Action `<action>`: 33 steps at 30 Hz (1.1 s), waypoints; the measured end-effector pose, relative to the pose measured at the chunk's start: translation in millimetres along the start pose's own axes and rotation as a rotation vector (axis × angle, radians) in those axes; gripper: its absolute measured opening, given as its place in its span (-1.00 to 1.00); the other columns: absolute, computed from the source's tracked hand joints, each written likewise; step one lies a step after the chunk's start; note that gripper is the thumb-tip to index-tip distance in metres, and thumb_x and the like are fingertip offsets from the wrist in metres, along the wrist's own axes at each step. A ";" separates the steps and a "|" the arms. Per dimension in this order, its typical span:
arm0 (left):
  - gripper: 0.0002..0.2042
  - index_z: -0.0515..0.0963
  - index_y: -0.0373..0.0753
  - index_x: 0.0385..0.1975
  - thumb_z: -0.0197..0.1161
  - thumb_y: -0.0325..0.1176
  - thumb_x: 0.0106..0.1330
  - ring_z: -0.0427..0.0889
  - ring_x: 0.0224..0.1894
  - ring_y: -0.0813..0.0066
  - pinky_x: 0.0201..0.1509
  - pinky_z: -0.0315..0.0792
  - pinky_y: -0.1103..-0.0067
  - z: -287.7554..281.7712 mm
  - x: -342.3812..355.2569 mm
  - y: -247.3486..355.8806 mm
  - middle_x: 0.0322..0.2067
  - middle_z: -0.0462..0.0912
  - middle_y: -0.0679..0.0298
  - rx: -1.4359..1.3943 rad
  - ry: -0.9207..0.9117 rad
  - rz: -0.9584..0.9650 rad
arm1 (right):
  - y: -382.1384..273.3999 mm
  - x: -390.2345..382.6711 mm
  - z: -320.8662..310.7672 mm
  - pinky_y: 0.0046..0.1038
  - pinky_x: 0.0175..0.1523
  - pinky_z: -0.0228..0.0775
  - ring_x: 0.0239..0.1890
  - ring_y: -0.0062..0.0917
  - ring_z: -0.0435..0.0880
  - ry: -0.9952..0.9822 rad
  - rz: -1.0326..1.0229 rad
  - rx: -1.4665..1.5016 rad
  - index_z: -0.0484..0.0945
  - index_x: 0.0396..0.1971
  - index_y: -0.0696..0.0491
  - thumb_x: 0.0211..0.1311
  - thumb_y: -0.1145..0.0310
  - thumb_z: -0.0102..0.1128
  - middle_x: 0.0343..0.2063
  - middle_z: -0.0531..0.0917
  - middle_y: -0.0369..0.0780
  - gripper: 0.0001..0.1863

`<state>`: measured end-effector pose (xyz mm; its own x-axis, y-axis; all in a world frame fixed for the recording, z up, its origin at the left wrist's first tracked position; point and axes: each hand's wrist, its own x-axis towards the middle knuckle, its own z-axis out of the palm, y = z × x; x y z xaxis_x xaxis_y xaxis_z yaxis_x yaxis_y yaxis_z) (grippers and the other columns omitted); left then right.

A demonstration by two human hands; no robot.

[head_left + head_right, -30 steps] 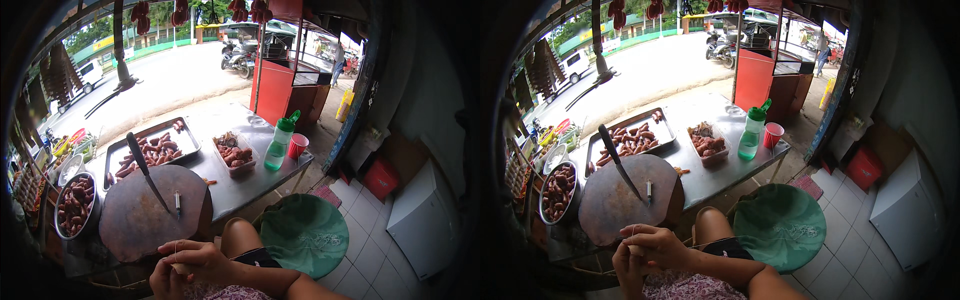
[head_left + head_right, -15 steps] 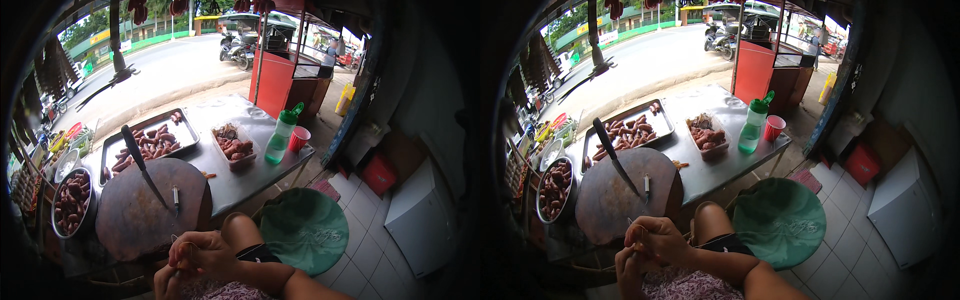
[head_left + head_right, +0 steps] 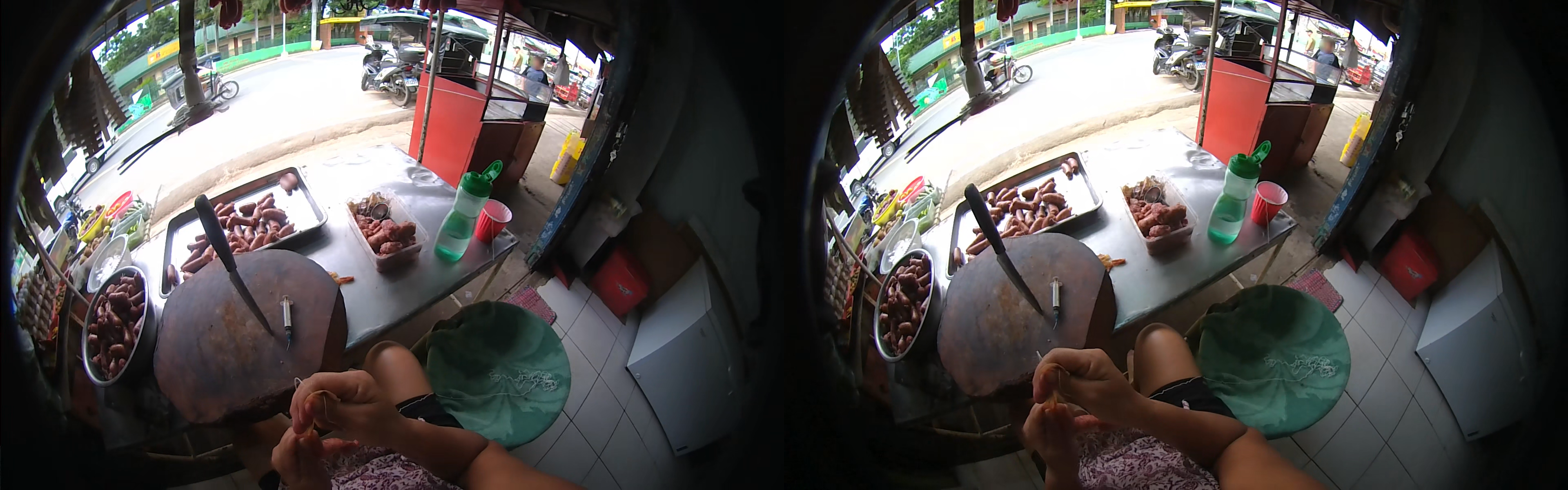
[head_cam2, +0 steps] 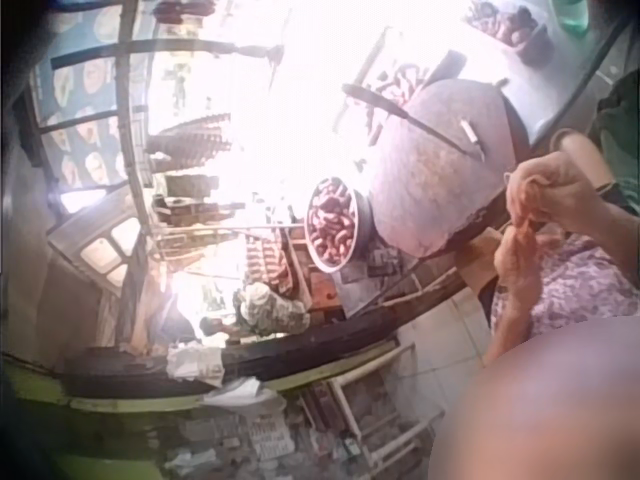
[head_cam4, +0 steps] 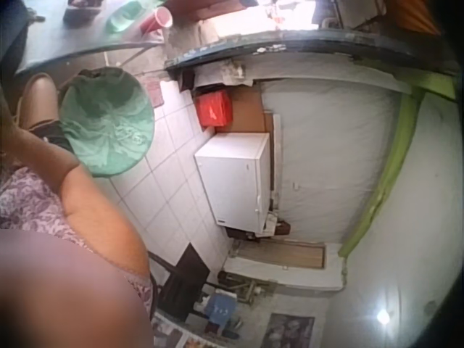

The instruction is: The person weighs sausages on a digital scale, places them into plastic bags, and ties the bags. The person then ties a long sausage with string on a cutting board. The person handles sausages, plastic bags, a scale, and string.

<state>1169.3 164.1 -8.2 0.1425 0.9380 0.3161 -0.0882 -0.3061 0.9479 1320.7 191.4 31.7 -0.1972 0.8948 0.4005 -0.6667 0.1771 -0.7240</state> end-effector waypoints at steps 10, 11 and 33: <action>-0.65 0.54 -0.45 -0.26 0.01 -0.21 0.49 0.51 -0.26 0.53 -0.28 0.38 0.64 -13.9 16.6 17.7 -0.26 0.54 0.21 -0.034 -0.314 -0.065 | -4.5 -8.9 -7.4 -0.76 -0.40 0.26 -0.45 -0.80 0.48 0.111 0.056 0.034 0.56 -0.27 0.22 0.46 0.28 0.07 -0.34 0.63 -0.21 -0.73; -0.64 0.55 -0.47 -0.23 0.01 -0.21 0.49 0.53 -0.23 0.51 -0.26 0.40 0.62 -17.7 17.7 17.5 -0.21 0.55 0.18 -0.023 -0.367 -0.068 | -4.0 -8.5 -7.6 -0.77 -0.41 0.24 -0.46 -0.81 0.48 0.120 0.051 0.053 0.56 -0.28 0.22 0.45 0.28 0.07 -0.34 0.62 -0.21 -0.73; -0.63 0.50 -0.41 -0.35 0.05 -0.14 0.46 0.52 -0.22 0.47 -0.12 0.48 0.54 -28.8 12.3 -8.5 -0.30 0.51 0.18 -0.068 -0.391 -0.093 | -2.9 -3.7 -18.9 -0.78 -0.54 0.16 -0.62 -0.80 0.36 0.167 0.043 0.053 0.57 -0.28 0.20 0.44 0.25 0.08 -0.36 0.62 -0.12 -0.72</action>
<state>1143.5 182.9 -13.5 0.5156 0.8246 0.2328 -0.1206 -0.1991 0.9725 1337.0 195.2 21.7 -0.1076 0.9575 0.2675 -0.6980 0.1188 -0.7061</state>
